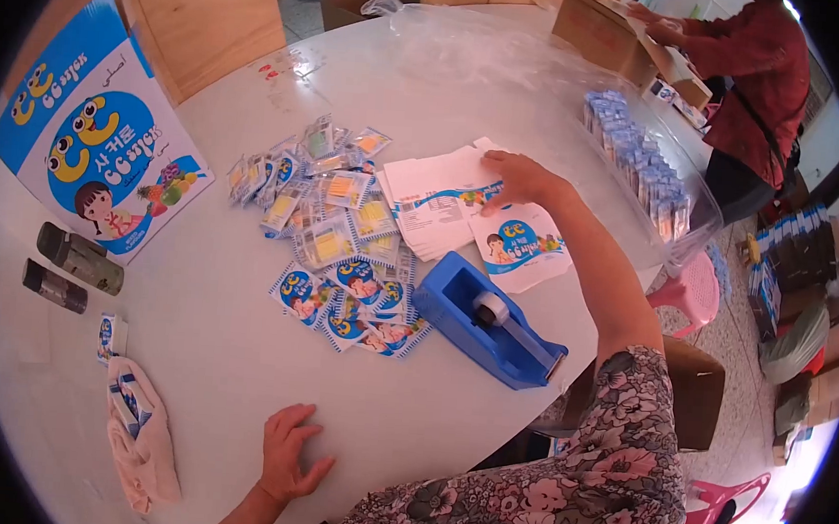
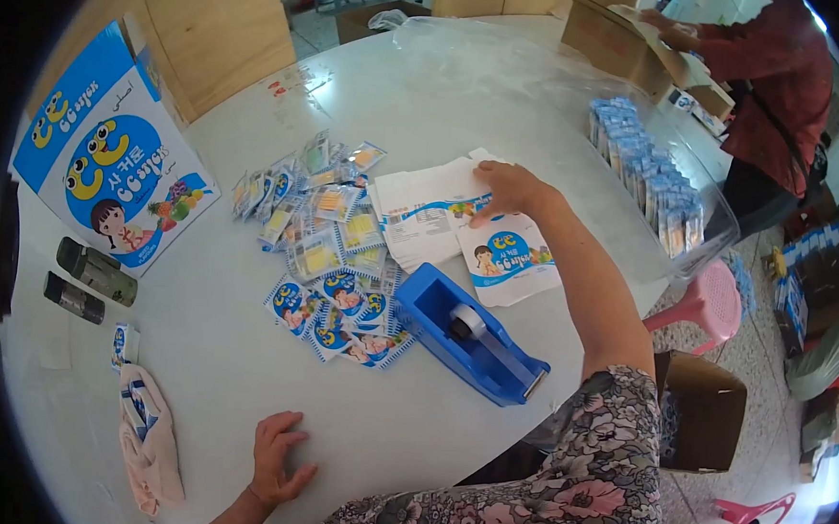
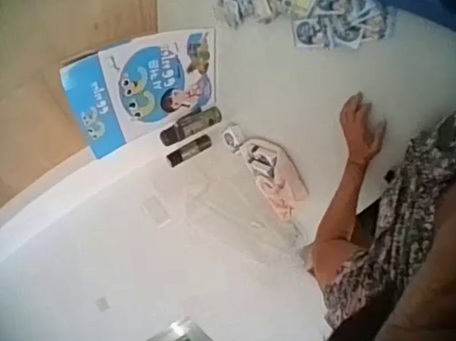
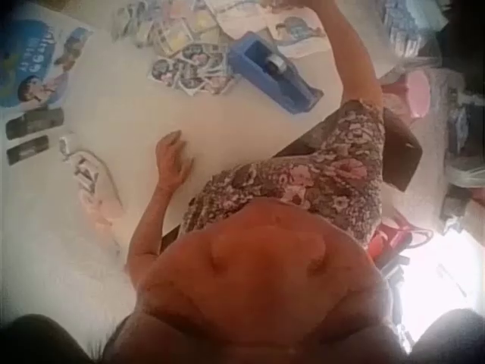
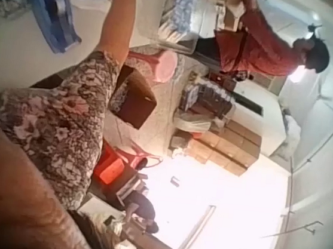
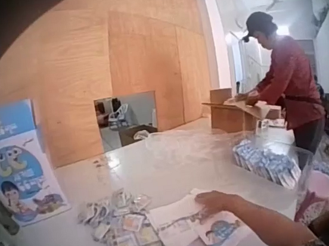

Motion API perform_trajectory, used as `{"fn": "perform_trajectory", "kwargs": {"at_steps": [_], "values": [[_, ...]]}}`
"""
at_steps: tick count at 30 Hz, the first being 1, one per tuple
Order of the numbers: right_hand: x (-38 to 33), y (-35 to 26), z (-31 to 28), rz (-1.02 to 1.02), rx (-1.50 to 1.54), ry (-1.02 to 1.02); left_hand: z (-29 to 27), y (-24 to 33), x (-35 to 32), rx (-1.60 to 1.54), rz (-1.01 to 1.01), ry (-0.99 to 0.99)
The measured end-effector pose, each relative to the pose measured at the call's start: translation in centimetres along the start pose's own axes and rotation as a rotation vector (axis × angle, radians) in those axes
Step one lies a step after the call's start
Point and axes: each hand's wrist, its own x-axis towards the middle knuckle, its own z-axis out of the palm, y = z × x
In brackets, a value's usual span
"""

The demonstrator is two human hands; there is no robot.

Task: Packaging sticker packets into small white boxes and sealing them with tape.

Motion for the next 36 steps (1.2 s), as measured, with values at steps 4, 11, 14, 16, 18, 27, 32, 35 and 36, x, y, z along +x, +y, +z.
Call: {"fn": "perform_trajectory", "kwargs": {"at_steps": [4, 11, 14, 16, 18, 27, 32, 35, 36], "values": [[0.0, -0.3, -0.1, 0.061, -0.141, 0.071, 0.0, 0.0, -0.1, 0.005, 0.010, 0.010], [0.7, -0.5, -0.5, 0.005, -0.097, 0.086, 0.2, -0.1, -0.3, 0.025, 0.079, 0.069], [0.2, -0.7, -0.3, 0.045, -0.112, 0.075, 0.1, -0.2, -0.2, 0.037, 0.108, 0.065], [-0.3, -0.7, -0.2, 0.093, -0.197, 0.232, 0.1, -0.3, -0.2, 0.057, 0.108, 0.061], [-0.8, -0.6, -0.6, 0.047, -0.227, 0.351, 0.0, -0.3, -0.3, 0.045, 0.106, 0.055], [-10.9, -5.3, -13.2, -0.169, -0.462, 0.863, 0.9, -1.9, -1.1, 0.022, 0.162, 0.113], [-20.3, -15.3, -16.7, -0.217, -0.325, 1.059, 0.8, -1.8, -0.7, -0.172, 0.172, 0.191], [-23.0, -22.4, -14.5, -0.353, -0.141, 0.948, -1.4, 0.9, -0.3, 0.048, 0.164, 0.555], [-23.6, -24.7, -13.3, -0.367, -0.042, 0.874, -2.5, 2.0, -0.3, 0.047, 0.183, 0.734]]}}
